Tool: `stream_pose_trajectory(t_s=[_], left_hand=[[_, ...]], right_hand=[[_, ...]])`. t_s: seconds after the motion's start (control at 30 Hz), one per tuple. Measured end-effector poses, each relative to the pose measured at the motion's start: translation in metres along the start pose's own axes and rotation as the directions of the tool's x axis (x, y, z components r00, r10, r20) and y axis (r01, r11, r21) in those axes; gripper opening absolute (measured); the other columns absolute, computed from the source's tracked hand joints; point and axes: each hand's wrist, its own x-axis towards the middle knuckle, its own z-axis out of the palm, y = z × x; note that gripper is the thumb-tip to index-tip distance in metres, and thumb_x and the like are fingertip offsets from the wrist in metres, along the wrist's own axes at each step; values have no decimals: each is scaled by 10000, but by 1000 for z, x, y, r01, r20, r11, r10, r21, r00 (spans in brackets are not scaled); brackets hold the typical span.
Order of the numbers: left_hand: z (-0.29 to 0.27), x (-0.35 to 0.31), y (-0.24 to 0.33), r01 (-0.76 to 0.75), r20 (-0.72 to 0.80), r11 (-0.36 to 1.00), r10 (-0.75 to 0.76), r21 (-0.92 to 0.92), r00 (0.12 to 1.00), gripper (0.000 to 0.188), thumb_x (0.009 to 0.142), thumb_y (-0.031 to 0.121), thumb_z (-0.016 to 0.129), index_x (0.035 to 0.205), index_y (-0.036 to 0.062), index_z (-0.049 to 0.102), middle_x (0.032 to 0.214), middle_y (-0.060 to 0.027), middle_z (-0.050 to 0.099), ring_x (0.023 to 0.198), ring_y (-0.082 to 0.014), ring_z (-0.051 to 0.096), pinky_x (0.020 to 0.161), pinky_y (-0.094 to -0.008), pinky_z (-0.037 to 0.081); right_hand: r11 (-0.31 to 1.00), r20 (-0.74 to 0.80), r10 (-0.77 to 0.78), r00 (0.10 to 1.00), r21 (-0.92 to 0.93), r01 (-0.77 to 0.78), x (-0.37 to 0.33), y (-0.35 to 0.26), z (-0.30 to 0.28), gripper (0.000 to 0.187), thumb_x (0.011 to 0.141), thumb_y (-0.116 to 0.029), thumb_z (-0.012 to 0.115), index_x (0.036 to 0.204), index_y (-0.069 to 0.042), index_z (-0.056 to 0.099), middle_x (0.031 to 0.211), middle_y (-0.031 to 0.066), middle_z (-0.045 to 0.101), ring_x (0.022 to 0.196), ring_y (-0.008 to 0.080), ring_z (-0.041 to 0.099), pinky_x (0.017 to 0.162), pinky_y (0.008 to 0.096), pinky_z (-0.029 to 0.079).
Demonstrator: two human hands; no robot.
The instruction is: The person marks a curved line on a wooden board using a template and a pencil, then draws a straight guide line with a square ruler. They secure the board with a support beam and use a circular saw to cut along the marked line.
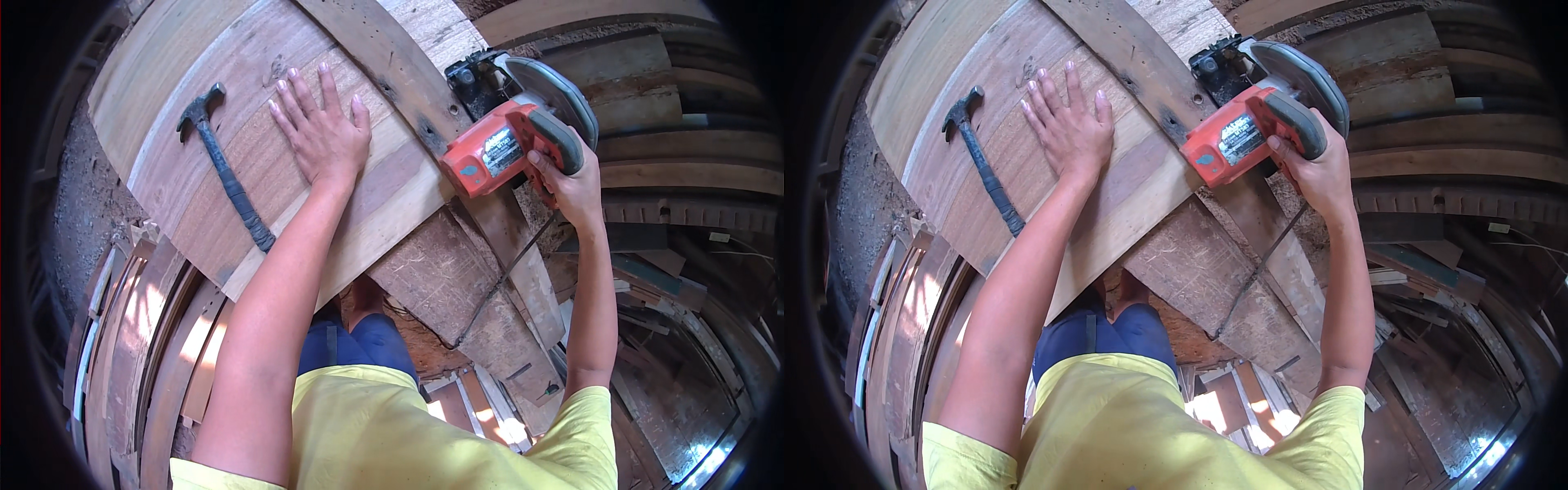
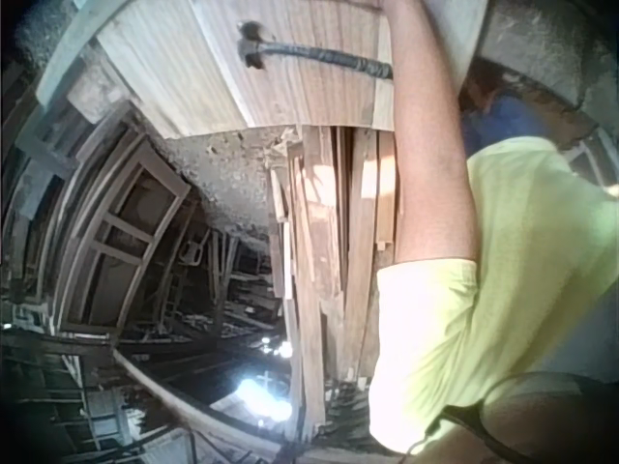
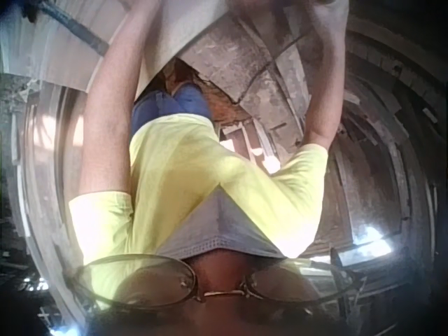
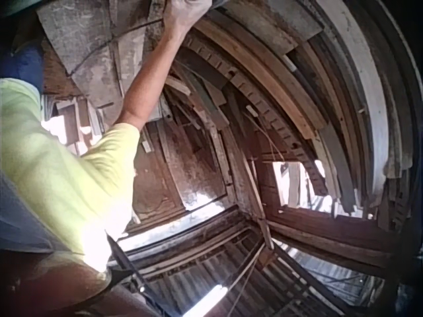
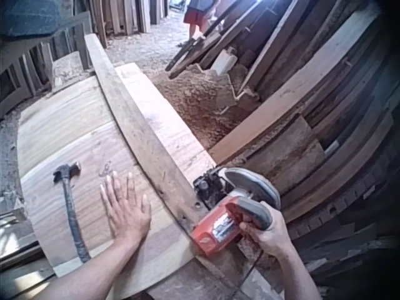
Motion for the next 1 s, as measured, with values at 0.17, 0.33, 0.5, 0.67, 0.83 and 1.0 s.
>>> stream_pose_trajectory(t_s=[0.17,0.33,0.5,0.67,0.83,1.0], left_hand=[[0,-1,-3,6,49,999,-8,48,999,766,1050,512,427,1705,140,288,1735,-278,175,1630,-463,131,1320,-632,65],[-1,0,-1,9,51,1000,-11,28,999,769,1049,511,422,1708,142,276,1739,-275,165,1632,-459,122,1324,-627,52],[1,0,0,-7,-8,1000,7,7,1000,761,1037,521,442,1690,146,335,1724,-275,235,1621,-465,165,1325,-616,55],[12,0,-2,-25,-106,1000,23,-17,994,731,1029,522,462,1651,140,415,1696,-282,318,1592,-476,251,1319,-611,96],[16,-1,-2,-39,-145,999,37,-14,989,722,1027,529,472,1638,147,436,1683,-296,341,1576,-483,284,1312,-606,126],[21,-3,-4,-49,-169,999,46,-15,985,722,1034,557,473,1643,169,435,1677,-294,357,1573,-476,296,1309,-598,145]], right_hand=[[995,26,49,998,82,-51,0,-3,4,242,933,-72,837,1126,-33,697,880,-28,634,711,48,571,604,248,478],[998,21,34,999,50,-35,-1,-2,2,303,922,-61,840,1194,-28,712,916,-26,666,713,51,585,600,245,485],[980,42,154,987,123,-158,-3,-3,-1,377,919,-6,799,1286,-37,717,945,-28,685,717,58,604,596,247,496],[988,24,82,996,133,-84,-2,2,0,291,933,-82,802,1209,-49,716,797,-5,673,614,52,579,525,234,431],[999,-133,11,991,46,-5,-10,0,7,346,911,-222,871,1158,-39,715,758,-16,661,603,60,601,541,249,473],[992,-172,-108,979,-84,95,-11,-14,1,350,854,-102,840,1178,-22,736,976,108,751,923,173,701,893,345,553]])
